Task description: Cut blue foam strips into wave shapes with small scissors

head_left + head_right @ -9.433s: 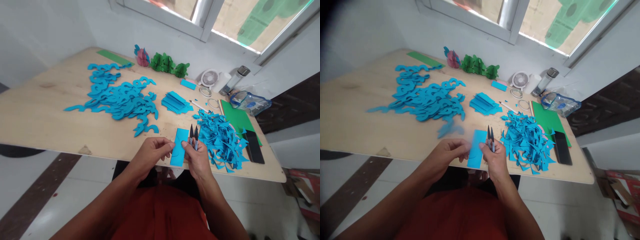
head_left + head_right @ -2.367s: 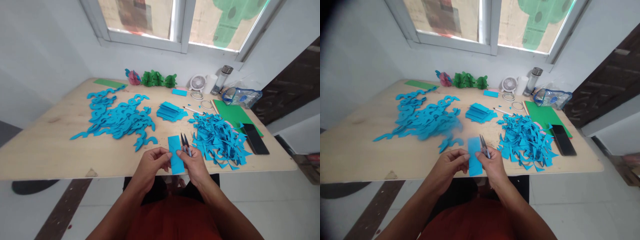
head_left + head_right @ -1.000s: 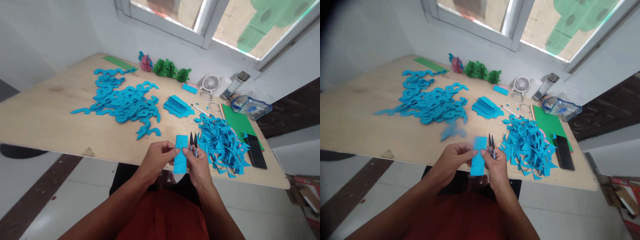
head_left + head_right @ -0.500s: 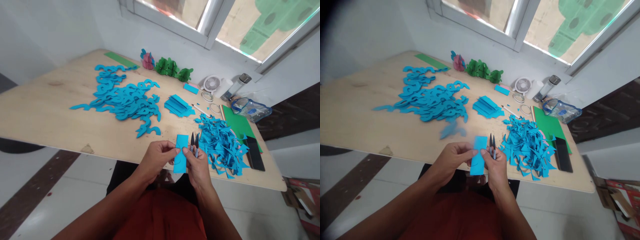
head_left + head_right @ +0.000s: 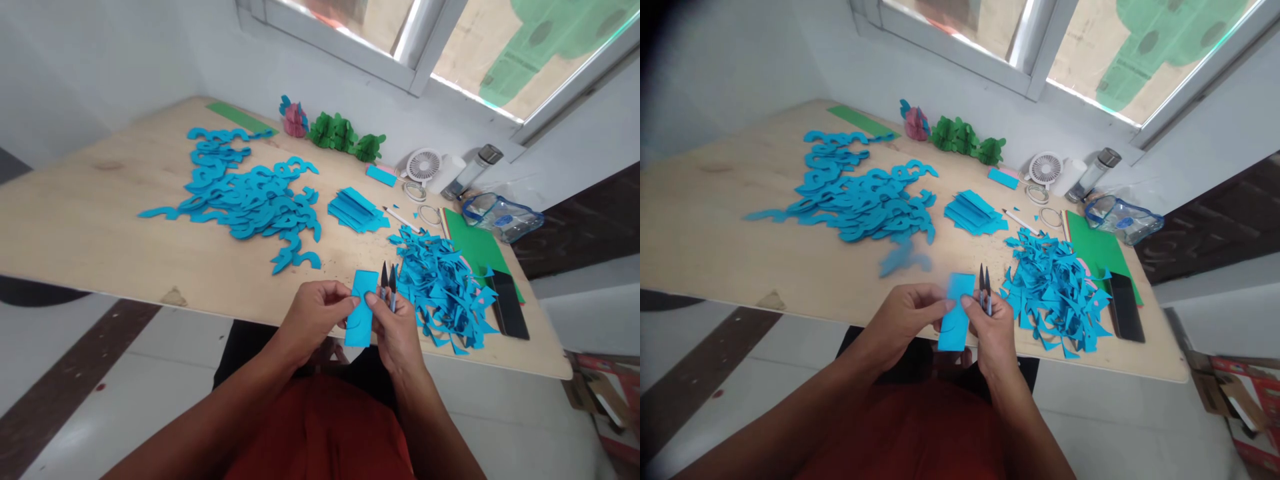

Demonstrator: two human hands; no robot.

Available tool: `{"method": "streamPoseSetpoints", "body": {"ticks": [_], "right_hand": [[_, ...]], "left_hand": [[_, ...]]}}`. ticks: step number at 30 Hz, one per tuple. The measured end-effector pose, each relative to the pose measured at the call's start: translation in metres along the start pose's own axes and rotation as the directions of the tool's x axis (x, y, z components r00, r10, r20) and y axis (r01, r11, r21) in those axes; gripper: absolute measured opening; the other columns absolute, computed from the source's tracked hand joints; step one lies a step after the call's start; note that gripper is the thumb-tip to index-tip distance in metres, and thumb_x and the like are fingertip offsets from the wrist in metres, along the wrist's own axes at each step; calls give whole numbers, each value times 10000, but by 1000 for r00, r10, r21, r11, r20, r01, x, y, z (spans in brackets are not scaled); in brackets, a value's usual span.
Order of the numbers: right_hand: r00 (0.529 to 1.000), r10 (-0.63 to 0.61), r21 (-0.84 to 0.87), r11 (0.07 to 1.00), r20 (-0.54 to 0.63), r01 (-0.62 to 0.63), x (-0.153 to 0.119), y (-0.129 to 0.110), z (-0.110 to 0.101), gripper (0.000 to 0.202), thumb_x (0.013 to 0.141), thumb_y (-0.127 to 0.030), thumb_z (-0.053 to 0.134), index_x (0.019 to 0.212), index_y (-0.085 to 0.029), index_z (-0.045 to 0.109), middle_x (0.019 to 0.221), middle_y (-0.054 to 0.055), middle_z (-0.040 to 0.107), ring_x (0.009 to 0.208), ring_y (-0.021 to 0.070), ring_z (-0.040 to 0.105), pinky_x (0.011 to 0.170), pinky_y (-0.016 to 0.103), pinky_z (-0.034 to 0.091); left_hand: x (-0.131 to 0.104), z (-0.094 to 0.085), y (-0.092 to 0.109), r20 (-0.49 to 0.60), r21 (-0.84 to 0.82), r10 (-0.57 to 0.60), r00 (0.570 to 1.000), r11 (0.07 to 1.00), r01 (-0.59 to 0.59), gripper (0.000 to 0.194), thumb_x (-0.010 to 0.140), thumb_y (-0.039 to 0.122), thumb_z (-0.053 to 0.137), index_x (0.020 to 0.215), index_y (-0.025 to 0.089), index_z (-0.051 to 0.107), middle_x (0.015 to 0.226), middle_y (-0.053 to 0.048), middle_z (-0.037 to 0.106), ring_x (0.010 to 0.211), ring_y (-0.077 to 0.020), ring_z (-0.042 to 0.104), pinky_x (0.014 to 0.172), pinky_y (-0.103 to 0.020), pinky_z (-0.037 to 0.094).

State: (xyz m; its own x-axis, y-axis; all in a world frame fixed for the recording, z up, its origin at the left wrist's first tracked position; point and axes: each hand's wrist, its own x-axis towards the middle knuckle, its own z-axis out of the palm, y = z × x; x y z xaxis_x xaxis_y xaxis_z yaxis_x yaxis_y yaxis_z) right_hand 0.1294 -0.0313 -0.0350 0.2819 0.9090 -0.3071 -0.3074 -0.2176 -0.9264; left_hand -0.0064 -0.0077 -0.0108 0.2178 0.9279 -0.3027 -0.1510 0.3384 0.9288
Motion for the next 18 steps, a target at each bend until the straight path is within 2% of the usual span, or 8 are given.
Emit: {"method": "streamPoseSetpoints", "body": {"ticks": [3,9,14,18], "right_hand": [[999,-33,-10,999,0,33,2,-3,-1,345,583,-351,841,609,-184,541,480,-96,362,422,55,255,392,204,188],[999,-50,-53,997,18,51,3,-7,1,401,607,-323,810,539,-199,436,460,-106,320,404,47,219,385,204,183],[999,-33,-30,999,15,33,1,-6,2,404,605,-304,805,542,-206,418,465,-107,296,408,49,202,373,205,163],[999,-43,-28,999,16,43,1,-6,1,410,598,-286,810,536,-203,413,469,-109,287,413,46,195,370,198,158]], "left_hand": [[-1,0,-2,31,27,-32,999,999,31,161,644,271,680,531,173,621,481,30,564,464,-104,494,472,-222,404],[-2,-1,-5,75,92,-57,996,994,50,144,649,295,673,592,170,630,580,-9,638,530,-134,540,508,-250,434],[-2,-1,-4,74,79,-119,990,990,113,159,639,312,671,582,178,609,498,24,574,451,-114,482,466,-245,404],[-2,-2,-3,96,77,-112,989,991,105,166,621,309,687,581,168,609,506,19,581,459,-110,486,471,-241,400]]}}
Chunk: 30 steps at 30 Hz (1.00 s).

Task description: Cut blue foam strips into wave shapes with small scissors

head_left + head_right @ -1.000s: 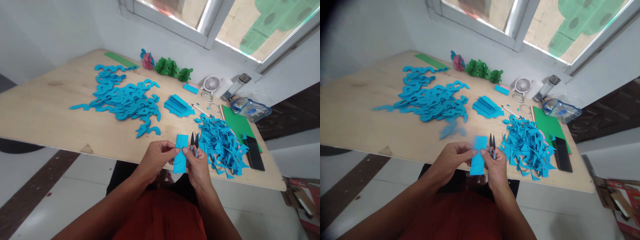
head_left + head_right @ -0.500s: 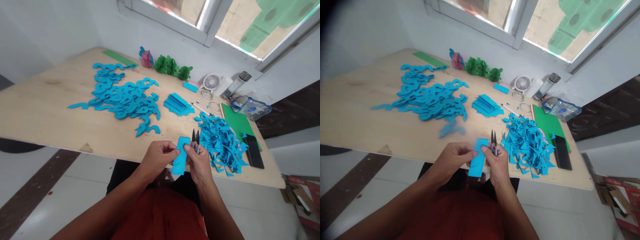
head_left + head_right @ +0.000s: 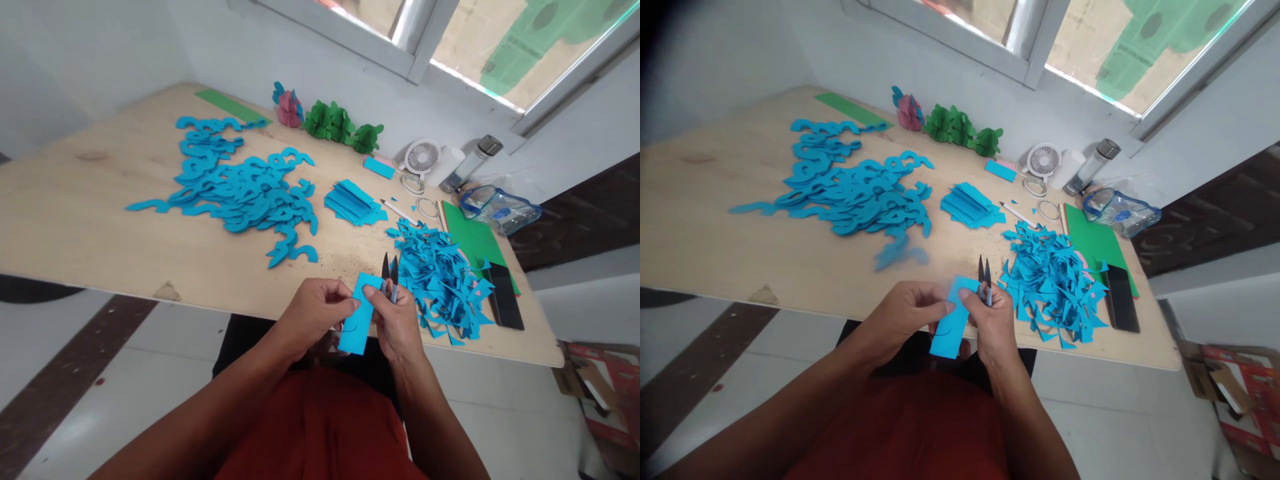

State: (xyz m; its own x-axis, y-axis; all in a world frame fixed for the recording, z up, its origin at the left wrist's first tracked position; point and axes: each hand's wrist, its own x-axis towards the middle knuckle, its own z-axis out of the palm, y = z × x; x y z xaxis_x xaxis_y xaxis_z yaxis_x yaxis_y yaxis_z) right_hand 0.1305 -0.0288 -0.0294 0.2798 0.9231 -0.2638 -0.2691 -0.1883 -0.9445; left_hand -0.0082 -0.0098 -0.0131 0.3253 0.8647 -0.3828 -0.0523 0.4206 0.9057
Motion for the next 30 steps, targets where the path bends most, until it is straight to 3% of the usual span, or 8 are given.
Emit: {"method": "streamPoseSetpoints", "body": {"ticks": [6,13,18,25,30], "right_hand": [[999,-11,1,1000,36,11,0,-2,-2,378,604,-290,818,540,-190,458,468,-105,314,413,46,222,379,193,181],[996,22,-82,996,87,-15,5,-10,-6,221,598,-298,811,661,-170,643,493,-79,436,432,60,298,400,197,218],[993,-8,-139,990,114,24,7,-13,-8,179,605,-261,791,604,-161,643,494,-61,478,452,68,359,419,198,251],[993,16,-137,991,113,0,7,-13,-6,166,600,-248,775,580,-162,634,454,-77,429,414,56,300,394,199,208],[993,12,-151,989,121,7,8,-11,-8,165,603,-251,786,591,-160,649,472,-66,468,434,63,347,406,197,248]], "left_hand": [[0,-4,3,49,43,-7,999,999,5,179,636,323,669,592,163,603,505,15,579,474,-117,497,482,-249,404],[-2,-5,2,89,86,-40,995,996,32,172,639,314,648,571,179,566,456,42,527,436,-105,465,449,-232,356],[0,-6,0,107,126,-32,994,992,18,156,629,297,633,559,182,554,454,48,517,430,-99,453,448,-228,342],[1,-8,-1,139,162,-8,990,987,-15,165,642,295,620,548,183,545,460,46,507,445,-101,449,458,-233,334],[0,-11,0,144,167,-42,989,986,18,167,647,303,618,559,186,538,465,46,501,439,-98,434,456,-235,338]]}}
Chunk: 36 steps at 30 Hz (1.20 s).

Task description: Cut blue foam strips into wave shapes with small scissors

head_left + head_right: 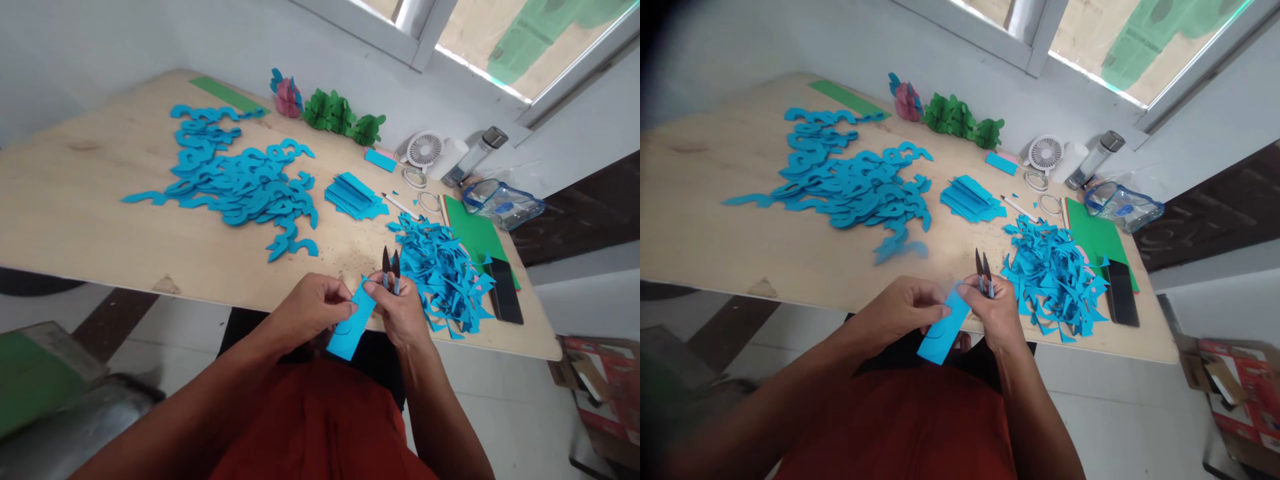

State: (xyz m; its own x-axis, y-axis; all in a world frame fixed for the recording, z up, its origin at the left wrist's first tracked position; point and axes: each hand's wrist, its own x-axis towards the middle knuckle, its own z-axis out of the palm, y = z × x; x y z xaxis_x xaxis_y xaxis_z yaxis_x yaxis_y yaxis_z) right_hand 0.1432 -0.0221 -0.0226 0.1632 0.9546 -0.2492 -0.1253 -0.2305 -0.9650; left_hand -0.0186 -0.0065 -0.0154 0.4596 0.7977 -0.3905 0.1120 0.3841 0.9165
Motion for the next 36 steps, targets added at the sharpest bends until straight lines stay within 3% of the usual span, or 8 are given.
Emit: {"method": "streamPoseSetpoints", "body": {"ticks": [9,17,24,30,36], "right_hand": [[999,41,52,998,-3,-41,-1,0,2,168,591,-250,788,597,-162,645,462,-68,466,406,58,344,388,198,246],[998,59,114,992,6,-59,-3,-2,6,174,572,-235,778,593,-162,622,438,-97,385,377,34,245,367,186,180],[989,109,208,970,103,-129,-4,-5,7,239,575,-291,799,597,-171,594,419,-123,299,362,20,163,359,182,129],[992,107,196,974,67,-118,-4,-4,10,240,558,-274,808,586,-167,595,429,-114,332,371,22,191,369,186,137],[1000,4,74,997,14,-5,-2,4,4,168,601,-256,797,625,-166,658,479,-66,459,428,63,334,403,207,235]], "left_hand": [[-2,-3,-3,19,-64,2,1000,998,0,191,656,320,664,576,177,567,477,41,516,455,-94,440,468,-230,335],[-4,-5,-4,28,-72,-30,999,997,32,183,661,334,681,611,175,606,489,34,537,461,-104,457,461,-234,356],[-11,-7,-3,28,-72,-39,999,997,41,190,671,345,684,616,174,622,489,37,531,459,-101,443,452,-231,346],[-13,-5,0,-31,-29,-1,1000,1000,0,178,676,303,666,573,167,613,479,43,526,452,-89,442,455,-219,346],[-12,-6,-1,-33,-23,-5,999,1000,5,174,677,299,663,579,163,616,482,40,536,445,-91,442,454,-226,353]]}}
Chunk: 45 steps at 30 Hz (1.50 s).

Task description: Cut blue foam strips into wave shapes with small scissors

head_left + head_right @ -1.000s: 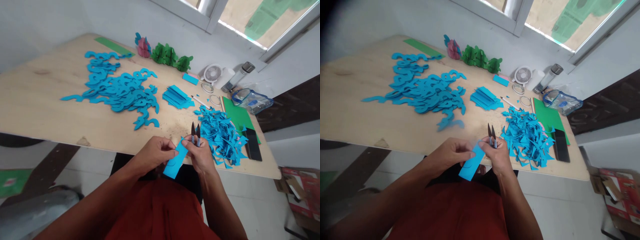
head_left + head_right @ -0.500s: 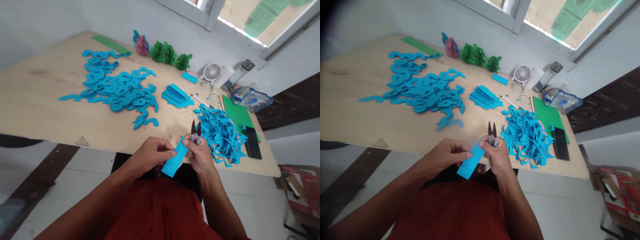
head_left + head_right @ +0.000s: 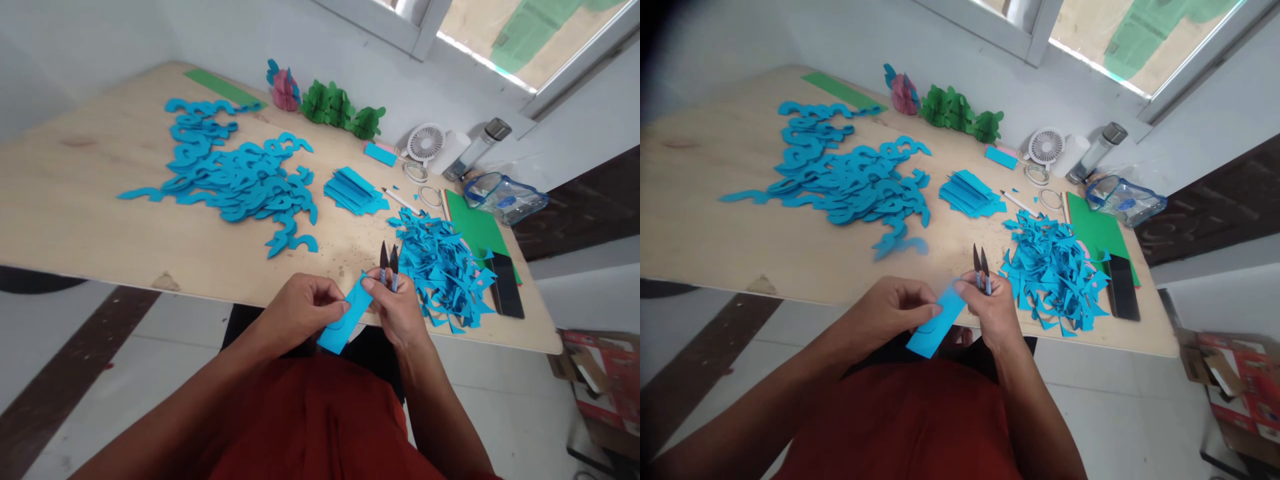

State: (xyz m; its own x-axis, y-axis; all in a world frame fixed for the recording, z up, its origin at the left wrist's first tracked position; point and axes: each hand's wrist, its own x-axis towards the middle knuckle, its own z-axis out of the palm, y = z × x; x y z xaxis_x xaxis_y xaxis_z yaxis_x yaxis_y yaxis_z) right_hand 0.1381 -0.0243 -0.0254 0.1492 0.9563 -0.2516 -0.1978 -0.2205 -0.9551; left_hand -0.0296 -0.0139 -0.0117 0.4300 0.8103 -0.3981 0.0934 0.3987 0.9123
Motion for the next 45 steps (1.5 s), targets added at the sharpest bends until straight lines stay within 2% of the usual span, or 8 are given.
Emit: {"method": "streamPoseSetpoints", "body": {"ticks": [5,19,31,38,42,45], "right_hand": [[1000,12,-63,998,6,-11,0,1,-2,204,598,-280,817,609,-169,647,491,-57,503,437,77,384,424,217,296],[1000,16,-63,998,5,-16,-2,-1,-1,202,597,-272,805,599,-171,630,473,-67,475,421,71,360,413,218,271],[999,42,-55,998,4,-42,2,0,-1,209,575,-278,812,613,-179,632,462,-71,467,418,70,349,401,213,264],[997,78,-35,996,20,-78,2,0,-1,219,583,-286,814,628,-188,624,467,-76,439,420,76,370,402,217,290],[999,48,-8,999,-14,-48,3,-1,2,239,578,-297,822,648,-180,626,463,-88,407,390,54,294,370,208,213],[998,8,20,1000,-63,-6,3,-1,3,255,589,-329,819,716,-175,659,463,-103,366,381,41,222,371,213,151]], "left_hand": [[-2,-1,1,4,-1,-7,1000,1000,7,173,668,308,669,582,168,616,484,38,536,439,-96,443,458,-235,369],[-1,-1,0,19,-40,-31,999,999,32,179,666,323,686,596,171,623,478,37,547,434,-94,452,449,-227,369],[5,-7,1,117,-51,-20,993,998,26,202,661,337,688,565,165,644,498,4,593,460,-105,496,449,-224,375],[6,-6,0,83,-25,3,997,1000,-1,193,679,287,675,537,166,627,477,13,565,452,-101,486,445,-221,368],[8,-7,0,40,-10,13,999,1000,-13,203,693,273,676,531,168,614,467,21,554,446,-98,479,436,-219,359],[9,-7,3,-60,-49,75,995,996,-78,218,692,241,677,504,171,593,460,31,542,454,-93,482,451,-216,373]]}}
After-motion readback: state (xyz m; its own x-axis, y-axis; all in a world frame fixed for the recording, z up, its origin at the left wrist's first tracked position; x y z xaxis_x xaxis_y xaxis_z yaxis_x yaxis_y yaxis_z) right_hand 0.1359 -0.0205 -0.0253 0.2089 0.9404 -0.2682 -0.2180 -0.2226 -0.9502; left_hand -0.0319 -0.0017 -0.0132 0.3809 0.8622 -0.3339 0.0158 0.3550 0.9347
